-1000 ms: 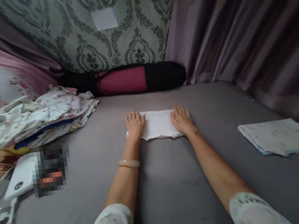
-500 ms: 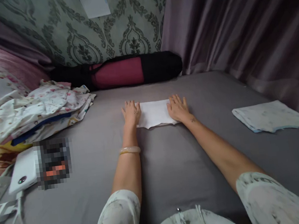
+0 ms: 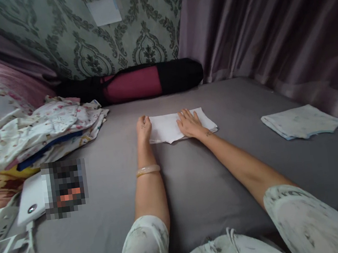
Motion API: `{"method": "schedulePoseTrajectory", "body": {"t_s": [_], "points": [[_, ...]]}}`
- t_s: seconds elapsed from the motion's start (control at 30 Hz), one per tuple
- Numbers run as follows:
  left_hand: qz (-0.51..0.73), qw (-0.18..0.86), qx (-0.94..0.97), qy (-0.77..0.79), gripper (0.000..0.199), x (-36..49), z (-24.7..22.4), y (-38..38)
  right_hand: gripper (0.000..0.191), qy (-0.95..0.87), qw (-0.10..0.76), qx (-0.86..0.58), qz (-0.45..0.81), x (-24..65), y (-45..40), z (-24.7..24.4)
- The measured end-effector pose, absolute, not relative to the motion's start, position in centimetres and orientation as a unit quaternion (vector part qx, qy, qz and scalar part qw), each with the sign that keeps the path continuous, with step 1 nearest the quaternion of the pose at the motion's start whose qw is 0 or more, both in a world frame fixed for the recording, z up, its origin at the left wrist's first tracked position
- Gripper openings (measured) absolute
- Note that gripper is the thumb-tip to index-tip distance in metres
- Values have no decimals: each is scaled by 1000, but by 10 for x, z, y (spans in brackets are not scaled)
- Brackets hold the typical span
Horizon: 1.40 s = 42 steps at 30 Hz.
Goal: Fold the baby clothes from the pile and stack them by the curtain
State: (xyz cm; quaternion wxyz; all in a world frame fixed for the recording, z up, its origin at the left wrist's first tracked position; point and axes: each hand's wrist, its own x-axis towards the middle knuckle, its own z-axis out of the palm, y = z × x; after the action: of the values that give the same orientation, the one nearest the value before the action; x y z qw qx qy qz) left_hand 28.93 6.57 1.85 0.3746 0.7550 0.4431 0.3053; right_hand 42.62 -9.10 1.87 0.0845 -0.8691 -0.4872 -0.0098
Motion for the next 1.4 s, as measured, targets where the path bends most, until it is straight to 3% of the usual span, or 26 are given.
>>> {"method": "schedulePoseTrajectory", "body": {"t_s": [0.6,1.23,1.4], "points": [[350,418,707,451,40,287,11,78,58,-543,119,-831,19,368,-47,11],[359,444,668,477,36,291,6,84,60,-594,102,-797,35,351,10,3],[349,409,702,466,37,291,5,81,57,-596,163,-784,55,354,8,7]]}}
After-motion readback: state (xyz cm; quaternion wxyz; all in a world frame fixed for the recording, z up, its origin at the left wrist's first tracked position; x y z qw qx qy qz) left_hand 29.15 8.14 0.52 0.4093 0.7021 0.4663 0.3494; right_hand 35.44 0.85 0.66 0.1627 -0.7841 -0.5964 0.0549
